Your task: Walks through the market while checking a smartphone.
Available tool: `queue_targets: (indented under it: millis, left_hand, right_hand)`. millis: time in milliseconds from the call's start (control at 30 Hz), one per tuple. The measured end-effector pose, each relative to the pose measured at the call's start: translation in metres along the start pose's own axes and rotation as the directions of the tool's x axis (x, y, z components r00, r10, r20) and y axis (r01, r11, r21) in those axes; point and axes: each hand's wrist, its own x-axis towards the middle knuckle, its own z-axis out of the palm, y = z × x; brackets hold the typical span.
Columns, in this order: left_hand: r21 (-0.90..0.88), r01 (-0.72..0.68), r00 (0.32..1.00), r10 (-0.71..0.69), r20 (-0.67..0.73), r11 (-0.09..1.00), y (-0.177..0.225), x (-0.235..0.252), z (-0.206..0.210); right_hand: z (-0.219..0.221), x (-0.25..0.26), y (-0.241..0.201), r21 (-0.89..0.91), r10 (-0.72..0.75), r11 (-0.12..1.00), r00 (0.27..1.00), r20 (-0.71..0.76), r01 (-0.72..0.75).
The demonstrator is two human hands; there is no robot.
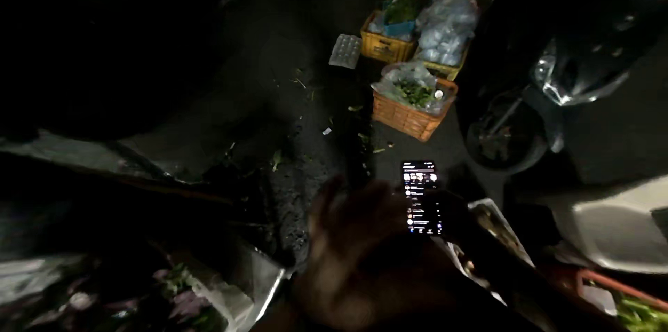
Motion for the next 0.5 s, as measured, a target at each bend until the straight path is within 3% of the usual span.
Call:
queue_targets:
  millis: [67,100,167,200,233,267,300,367,433,500]
  left_hand:
    - [0.141,0.265,0.963,-0.27,0.014,0.954,-0.111,0.0,0.036]
    - [0.131,0.469,0.875,-0.479,0.061,0.873,-0.161,-0.003,0.048]
    - [0.004,0.848,0.526,-0.842,0.122,0.53,-0.232,-0.016,0.062]
    - [-0.107,0.937,0.345,-0.932,0.116,0.333,-0.251,-0.011,0.063]
    - [-0.24,0.951,0.229,-0.967,0.114,0.197,-0.266,0.004,0.063]
    - [-0.385,0.915,0.185,-0.973,0.135,0.121,-0.273,0.021,0.06]
    - [-0.55,0.833,0.194,-0.966,0.171,0.07,-0.276,0.035,0.057]
    - [-0.775,0.632,0.276,-0.944,0.182,0.035,-0.293,0.066,0.051]
    - [-0.83,0.557,0.246,-0.958,0.147,0.015,-0.325,0.105,0.038]
    - [-0.844,0.536,0.242,-0.954,0.177,-0.02,-0.36,0.144,0.013]
  right_hand:
    - [0.019,0.064,-0.029,0.038,0.039,0.998,0.995,0.088,-0.042]
    - [0.03,0.094,-0.042,0.063,0.07,0.995,0.987,0.146,-0.08]
    - [0.061,0.149,-0.064,0.077,0.165,0.98,0.963,0.213,-0.185]
    - [0.081,0.174,-0.074,0.045,0.218,0.971,0.946,0.24,-0.235]
    - [0.104,0.199,-0.086,-0.005,0.265,0.962,0.926,0.268,-0.274]
    - [0.127,0.221,-0.095,-0.068,0.297,0.955,0.909,0.291,-0.29]
    - [0.15,0.237,-0.099,-0.136,0.317,0.948,0.889,0.331,-0.288]
    - [0.201,0.261,-0.102,-0.288,0.304,0.935,0.888,0.345,-0.208]
    - [0.247,0.281,-0.106,-0.54,0.257,0.841,0.911,0.322,-0.047]
    - [0.267,0.314,-0.115,-0.727,0.312,0.686,0.908,0.28,-0.011]
